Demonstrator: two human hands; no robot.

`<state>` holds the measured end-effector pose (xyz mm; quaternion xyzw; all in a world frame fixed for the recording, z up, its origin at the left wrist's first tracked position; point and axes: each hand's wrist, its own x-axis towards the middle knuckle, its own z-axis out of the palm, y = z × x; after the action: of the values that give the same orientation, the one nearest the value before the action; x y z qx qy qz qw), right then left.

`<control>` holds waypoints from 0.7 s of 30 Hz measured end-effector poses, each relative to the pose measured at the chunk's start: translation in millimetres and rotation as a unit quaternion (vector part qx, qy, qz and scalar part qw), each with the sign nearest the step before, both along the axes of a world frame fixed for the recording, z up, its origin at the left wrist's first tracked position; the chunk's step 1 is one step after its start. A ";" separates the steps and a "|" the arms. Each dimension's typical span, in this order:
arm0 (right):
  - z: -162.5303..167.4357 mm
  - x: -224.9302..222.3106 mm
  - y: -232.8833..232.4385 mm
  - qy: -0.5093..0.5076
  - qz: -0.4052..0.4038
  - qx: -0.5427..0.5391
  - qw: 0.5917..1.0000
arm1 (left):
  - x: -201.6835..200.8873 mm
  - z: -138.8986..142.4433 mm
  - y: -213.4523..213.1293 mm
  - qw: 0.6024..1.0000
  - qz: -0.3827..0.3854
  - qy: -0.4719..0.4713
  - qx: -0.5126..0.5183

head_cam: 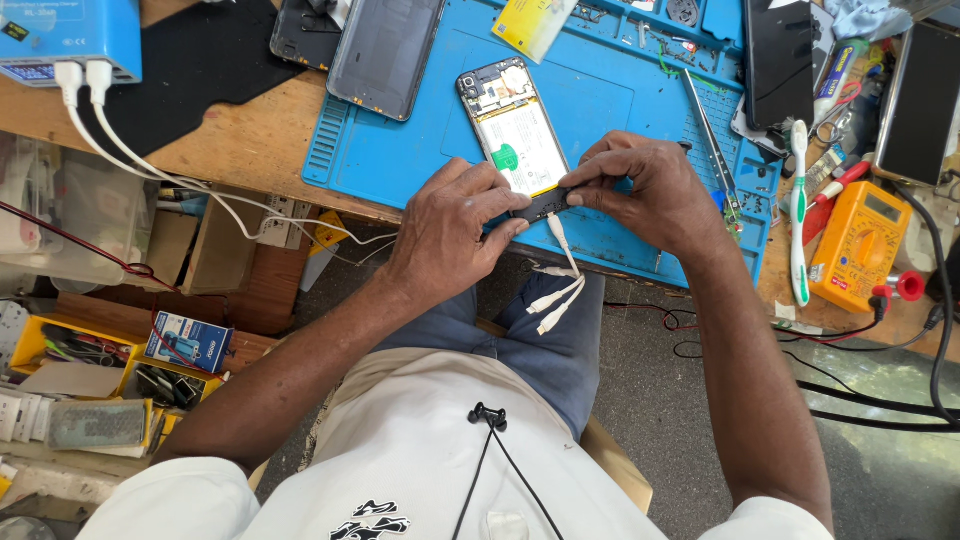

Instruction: The person repairs a disassembled smartphone by connecting a charging port flex cable to the motherboard and securing it with screws. They then connect a charging cable to test the device, which displays a charging animation on the screen.

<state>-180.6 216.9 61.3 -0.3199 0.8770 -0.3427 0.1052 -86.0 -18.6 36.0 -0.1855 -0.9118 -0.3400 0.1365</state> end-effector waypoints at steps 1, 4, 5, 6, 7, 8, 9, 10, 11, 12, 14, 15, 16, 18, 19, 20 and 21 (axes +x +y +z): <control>-0.4 -0.3 -0.3 0.007 0.001 0.005 1.000 | -0.2 0.9 -0.4 1.000 0.001 -0.002 0.000; -0.7 -1.8 -0.7 0.001 -0.003 0.007 1.000 | 0.1 2.3 -2.5 1.000 -0.009 0.013 0.003; -0.7 -2.1 -0.9 0.011 0.000 0.010 1.000 | 0.1 1.9 -3.3 1.000 -0.013 0.022 -0.001; -0.5 -2.0 -1.3 0.019 0.003 0.012 1.000 | 0.1 1.2 -4.5 0.999 -0.018 0.030 -0.006; -0.6 -1.2 -1.6 0.026 0.006 0.014 1.000 | 0.4 0.2 -5.4 0.999 -0.022 0.036 -0.009; -0.9 0.3 -2.0 0.029 0.006 0.017 0.999 | 0.5 -1.0 -6.2 0.998 -0.026 0.045 -0.019; -1.3 2.6 -2.2 0.034 0.006 0.019 0.999 | 0.6 -2.2 -6.7 0.998 -0.030 0.056 -0.028; -1.9 5.6 -2.2 0.041 0.006 0.021 0.999 | 1.0 -2.9 -7.1 0.996 -0.034 0.069 -0.038; -2.8 9.4 -1.9 0.049 0.000 0.022 0.999 | 1.8 -3.0 -7.6 0.996 -0.040 0.063 -0.041; -4.0 14.0 -1.1 0.058 -0.006 0.022 0.998 | 3.0 -2.1 -8.0 0.996 -0.046 0.058 -0.043; -5.5 23.9 2.7 0.039 -0.038 -0.004 0.998 | 5.5 3.5 -10.2 0.997 -0.062 0.028 -0.039; -5.3 28.5 6.0 0.009 -0.063 -0.032 0.997 | 5.2 8.1 -12.1 0.997 -0.070 0.004 -0.032; -5.2 33.6 9.3 -0.020 -0.085 -0.059 0.994 | 3.7 13.3 -14.6 0.997 -0.076 -0.020 -0.025; -3.7 44.6 16.1 -0.002 -0.135 -0.085 0.987 | -5.3 25.2 -22.2 0.990 -0.123 0.017 -0.073; -2.8 51.1 18.9 0.007 -0.163 -0.098 0.982 | -14.3 31.1 -25.7 0.983 -0.148 0.035 -0.098; -1.9 58.3 21.3 0.008 -0.173 -0.103 0.980 | -25.7 35.6 -27.9 0.972 -0.182 0.059 -0.137; -1.2 66.8 23.2 0.010 -0.182 -0.107 0.978 | -39.2 39.2 -29.0 0.957 -0.214 0.083 -0.175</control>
<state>-113.8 240.1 60.1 -0.1680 0.8799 -0.4445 -0.0020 -125.2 -47.6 75.1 -0.4246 -0.8816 -0.1793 0.1015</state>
